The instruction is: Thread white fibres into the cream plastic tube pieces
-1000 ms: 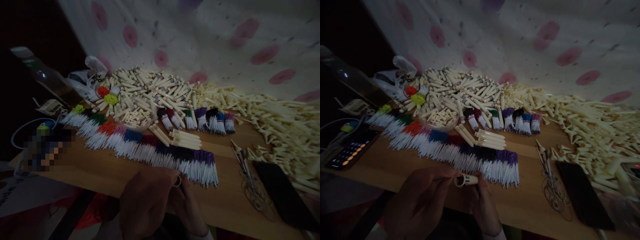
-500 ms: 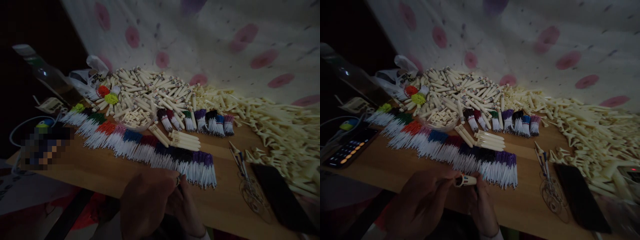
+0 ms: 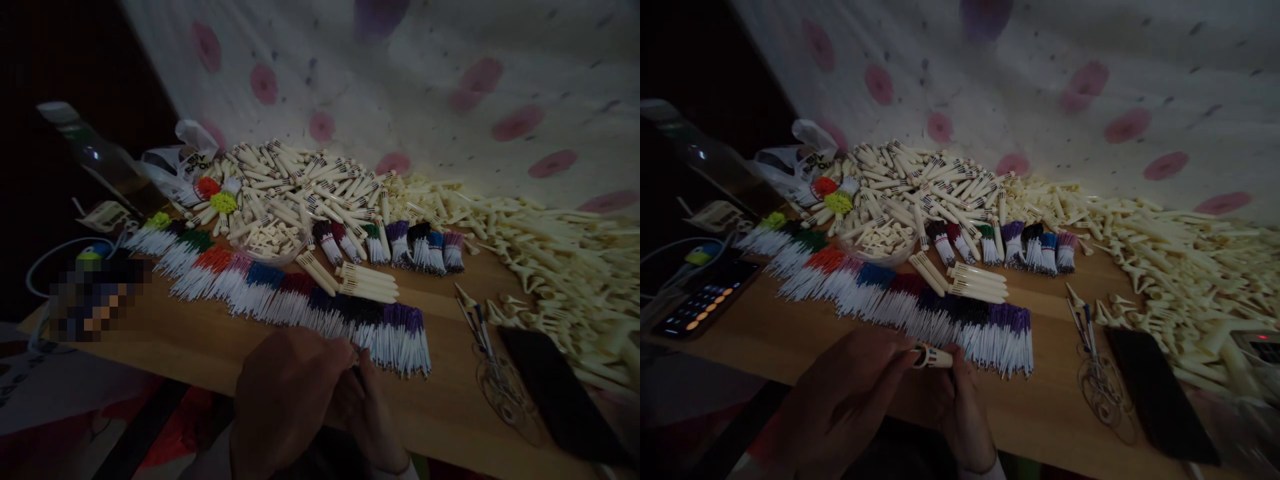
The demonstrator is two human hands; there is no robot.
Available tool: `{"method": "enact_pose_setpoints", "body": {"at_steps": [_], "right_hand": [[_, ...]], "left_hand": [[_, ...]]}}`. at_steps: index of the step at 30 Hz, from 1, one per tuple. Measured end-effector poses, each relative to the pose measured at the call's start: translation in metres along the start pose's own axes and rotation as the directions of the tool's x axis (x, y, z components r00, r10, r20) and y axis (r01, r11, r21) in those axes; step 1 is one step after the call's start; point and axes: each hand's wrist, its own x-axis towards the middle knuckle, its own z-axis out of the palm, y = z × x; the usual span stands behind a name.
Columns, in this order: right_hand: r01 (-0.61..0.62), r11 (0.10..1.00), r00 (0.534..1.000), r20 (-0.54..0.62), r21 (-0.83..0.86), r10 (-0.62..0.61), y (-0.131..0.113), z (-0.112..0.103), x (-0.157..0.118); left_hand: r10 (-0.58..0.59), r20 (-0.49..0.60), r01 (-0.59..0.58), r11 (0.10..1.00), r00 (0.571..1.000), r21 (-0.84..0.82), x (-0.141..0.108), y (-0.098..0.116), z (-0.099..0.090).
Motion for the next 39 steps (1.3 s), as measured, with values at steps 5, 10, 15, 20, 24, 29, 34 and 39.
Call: {"method": "enact_pose_setpoints", "body": {"at_steps": [5,10,15,20,24,29,34,39], "right_hand": [[-0.012,1.000,1.000,0.011,-0.008,0.012,-0.003,0.004,-0.004],[0.042,0.999,0.999,0.020,0.005,-0.042,-0.002,0.005,-0.002],[0.054,0.998,0.998,0.022,0.014,-0.055,0.001,0.004,0.000],[0.048,0.999,0.999,0.003,0.021,-0.048,0.004,0.002,0.000],[0.071,0.997,0.997,0.018,0.013,-0.071,0.004,0.001,0.001],[0.074,0.997,0.997,0.001,0.018,-0.074,0.004,0.000,0.002],[0.059,0.998,0.998,0.034,0.026,-0.059,0.005,0.000,0.004],[0.022,1.000,1.000,0.021,0.007,-0.022,0.005,-0.008,-0.008]], "left_hand": [[0.126,-0.030,-0.125,0.992,0.992,0.034,0.005,0.001,0.000],[0.034,-0.045,-0.035,0.999,0.998,-0.016,0.007,0.001,0.000],[0.069,-0.013,-0.069,0.998,0.997,0.010,0.007,0.002,0.000],[0.114,-0.034,-0.111,0.991,0.993,0.071,0.012,0.003,0.002],[0.126,-0.007,-0.126,0.992,0.992,0.024,0.006,0.001,0.003],[-0.167,0.012,0.164,0.951,0.986,-0.263,-0.018,-0.009,0.017],[-0.244,0.282,0.352,0.826,0.928,-0.440,-0.029,-0.015,0.036],[-0.248,0.260,0.345,0.821,0.933,-0.455,-0.024,-0.013,0.033]]}}
